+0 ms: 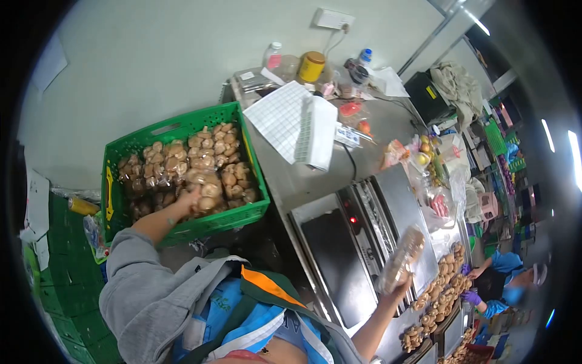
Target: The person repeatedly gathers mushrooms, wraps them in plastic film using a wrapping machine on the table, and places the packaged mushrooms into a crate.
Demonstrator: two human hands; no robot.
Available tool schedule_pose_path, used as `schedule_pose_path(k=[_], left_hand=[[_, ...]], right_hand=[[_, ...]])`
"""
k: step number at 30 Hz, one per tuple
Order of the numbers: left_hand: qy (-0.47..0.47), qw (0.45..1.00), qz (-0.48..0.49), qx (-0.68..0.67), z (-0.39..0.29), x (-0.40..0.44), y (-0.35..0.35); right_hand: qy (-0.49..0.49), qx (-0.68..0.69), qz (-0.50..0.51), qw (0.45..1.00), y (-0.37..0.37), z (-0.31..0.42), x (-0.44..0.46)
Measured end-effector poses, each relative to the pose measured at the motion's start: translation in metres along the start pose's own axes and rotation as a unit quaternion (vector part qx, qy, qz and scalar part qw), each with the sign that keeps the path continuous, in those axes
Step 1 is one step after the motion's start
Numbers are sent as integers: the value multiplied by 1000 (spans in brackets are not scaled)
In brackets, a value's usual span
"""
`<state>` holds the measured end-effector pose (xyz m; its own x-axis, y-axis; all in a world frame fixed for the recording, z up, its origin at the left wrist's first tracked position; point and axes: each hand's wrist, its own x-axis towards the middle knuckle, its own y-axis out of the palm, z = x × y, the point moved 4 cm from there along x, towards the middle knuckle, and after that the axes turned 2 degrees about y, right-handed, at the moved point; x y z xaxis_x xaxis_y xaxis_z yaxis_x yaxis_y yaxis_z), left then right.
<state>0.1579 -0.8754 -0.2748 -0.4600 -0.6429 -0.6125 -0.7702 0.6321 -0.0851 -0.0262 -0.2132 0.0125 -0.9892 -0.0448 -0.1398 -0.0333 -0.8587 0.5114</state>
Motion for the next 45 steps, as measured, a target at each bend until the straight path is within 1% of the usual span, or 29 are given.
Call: schedule_pose_path(k=[2,3,6,8,9,10,12,13,14,15,16,18,20,24,26,27,28,29,31,33,34,35,36,37,38,41,42,43,45], left_hand=[[106,956,-54,269,-12,-18,21],[102,957,-53,267,-17,-16,14],[52,891,145,427,-37,-4,7],[14,809,274,520,-49,-9,-2],[156,681,238,674,-71,-24,-7],[154,682,239,674,-96,-51,-15],[70,890,302,336,-140,-102,-20],[65,928,353,104,-137,-114,-17],[61,928,353,102,-137,-131,-8],[108,935,327,-85,-153,-151,6],[154,906,288,-269,-164,-161,7],[101,890,319,-310,-145,-135,-26],[97,906,284,-298,-124,-121,-58],[28,950,224,-217,-30,-55,-108],[148,979,127,-52,17,-17,-100],[69,989,115,-67,35,-5,-85],[66,989,120,-62,61,19,-89],[50,978,191,-71,91,48,-97],[107,978,179,16,71,35,-94],[-13,988,22,155,7,-36,-97],[-21,993,58,99,66,28,-129],[-23,917,35,396,-39,-27,-102],[186,934,-71,296,-55,-33,-99],[347,881,-105,302,-46,7,-107],[474,815,-178,283,-105,-66,-45],[427,887,156,86,-148,-126,94],[377,884,268,60,-145,-144,140],[385,863,315,93,-140,-174,188],[402,805,427,97,-120,-258,280]], right_hand=[[39,-14,53,998,42,-41,24],[65,-28,71,995,82,-58,25],[52,-103,185,976,196,-114,17],[42,-175,232,956,264,-138,0],[52,-198,253,946,278,-155,-1],[60,-219,274,934,292,-171,-2],[69,-301,287,907,336,-190,-19],[-3,-383,309,870,358,-205,-28],[-74,-460,327,822,377,-221,-42],[-136,-469,390,781,396,-236,-60],[-199,-472,451,731,412,-248,-76],[-184,-466,534,681,435,-251,-103],[-164,-446,549,688,425,-258,-99],[14,-456,425,782,362,-260,-59],[30,-434,397,808,342,-258,-56],[45,-411,384,825,334,-256,-57],[57,-388,368,843,326,-253,-59],[54,-392,362,844,321,-247,-60],[44,-385,333,859,293,-243,-58],[61,-380,265,884,262,-226,-60],[45,-380,212,899,242,-215,-61],[41,-395,184,899,219,-206,-63],[38,-410,146,900,195,-193,-70],[20,-418,91,904,175,-173,-76],[-13,-430,23,902,151,-159,-83],[-31,-369,-147,917,74,-111,-102],[-71,-338,-191,919,49,-93,-108],[-112,-305,-226,918,23,-77,-114],[-169,-343,-324,865,-44,-38,-133]])
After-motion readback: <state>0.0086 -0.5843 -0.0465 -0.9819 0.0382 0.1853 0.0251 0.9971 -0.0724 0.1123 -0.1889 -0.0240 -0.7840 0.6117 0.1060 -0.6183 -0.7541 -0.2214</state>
